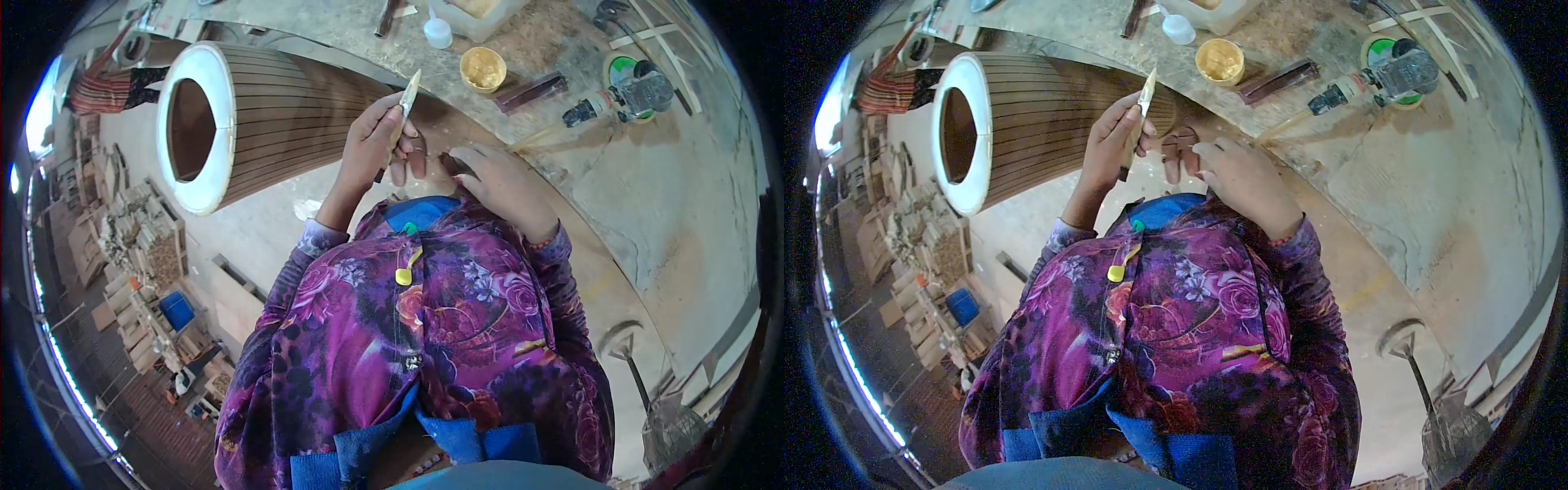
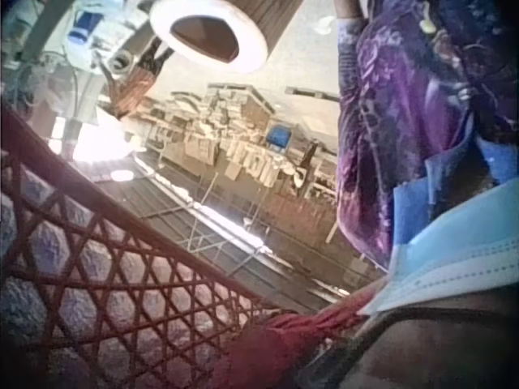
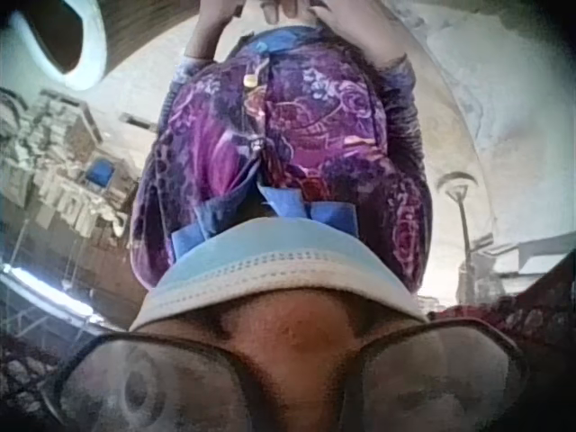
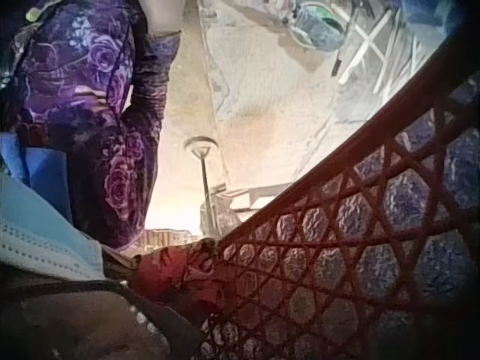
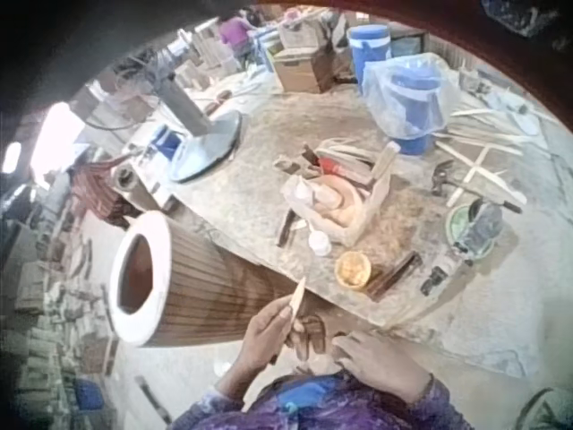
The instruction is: Assembling a wooden object by gluing thin wooden strips onto a cylindrical frame.
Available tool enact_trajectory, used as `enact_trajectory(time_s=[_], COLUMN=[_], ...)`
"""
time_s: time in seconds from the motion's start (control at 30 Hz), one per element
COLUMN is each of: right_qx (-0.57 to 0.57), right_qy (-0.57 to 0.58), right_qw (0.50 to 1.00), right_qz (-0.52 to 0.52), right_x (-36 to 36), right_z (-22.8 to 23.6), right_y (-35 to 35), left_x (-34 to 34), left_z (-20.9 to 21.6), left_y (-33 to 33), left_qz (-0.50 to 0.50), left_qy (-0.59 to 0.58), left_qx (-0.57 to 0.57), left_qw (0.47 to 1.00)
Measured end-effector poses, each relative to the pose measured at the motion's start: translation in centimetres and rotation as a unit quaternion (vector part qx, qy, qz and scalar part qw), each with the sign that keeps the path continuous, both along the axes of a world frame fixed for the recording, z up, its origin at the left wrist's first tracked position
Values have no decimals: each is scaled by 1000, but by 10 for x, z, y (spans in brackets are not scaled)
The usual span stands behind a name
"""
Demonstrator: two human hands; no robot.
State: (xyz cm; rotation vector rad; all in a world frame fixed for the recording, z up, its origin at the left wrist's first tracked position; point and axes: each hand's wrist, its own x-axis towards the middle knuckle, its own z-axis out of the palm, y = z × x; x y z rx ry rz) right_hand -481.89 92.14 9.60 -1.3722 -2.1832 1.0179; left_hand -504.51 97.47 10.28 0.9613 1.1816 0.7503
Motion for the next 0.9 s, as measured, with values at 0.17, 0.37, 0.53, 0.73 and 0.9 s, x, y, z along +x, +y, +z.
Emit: enact_trajectory(time_s=[0.17,0.37,0.53,0.73,0.9], right_qx=[-83,-106,-189,-183,-239], right_qy=[-23,59,279,394,397], right_qw=[996,992,931,885,863], right_qz=[20,19,-140,-168,-202], right_x=[15,15,-40,-81,-87], right_z=[10,14,8,21,33], right_y=[17,22,24,30,11], left_x=[15,17,12,-18,-43], left_z=[19,26,33,31,79], left_y=[9,10,19,29,85], left_qz=[1,-14,79,-49,-110], left_qy=[9,47,-103,-13,187], left_qx=[-14,19,1,100,270], left_qw=[1000,999,992,994,938])
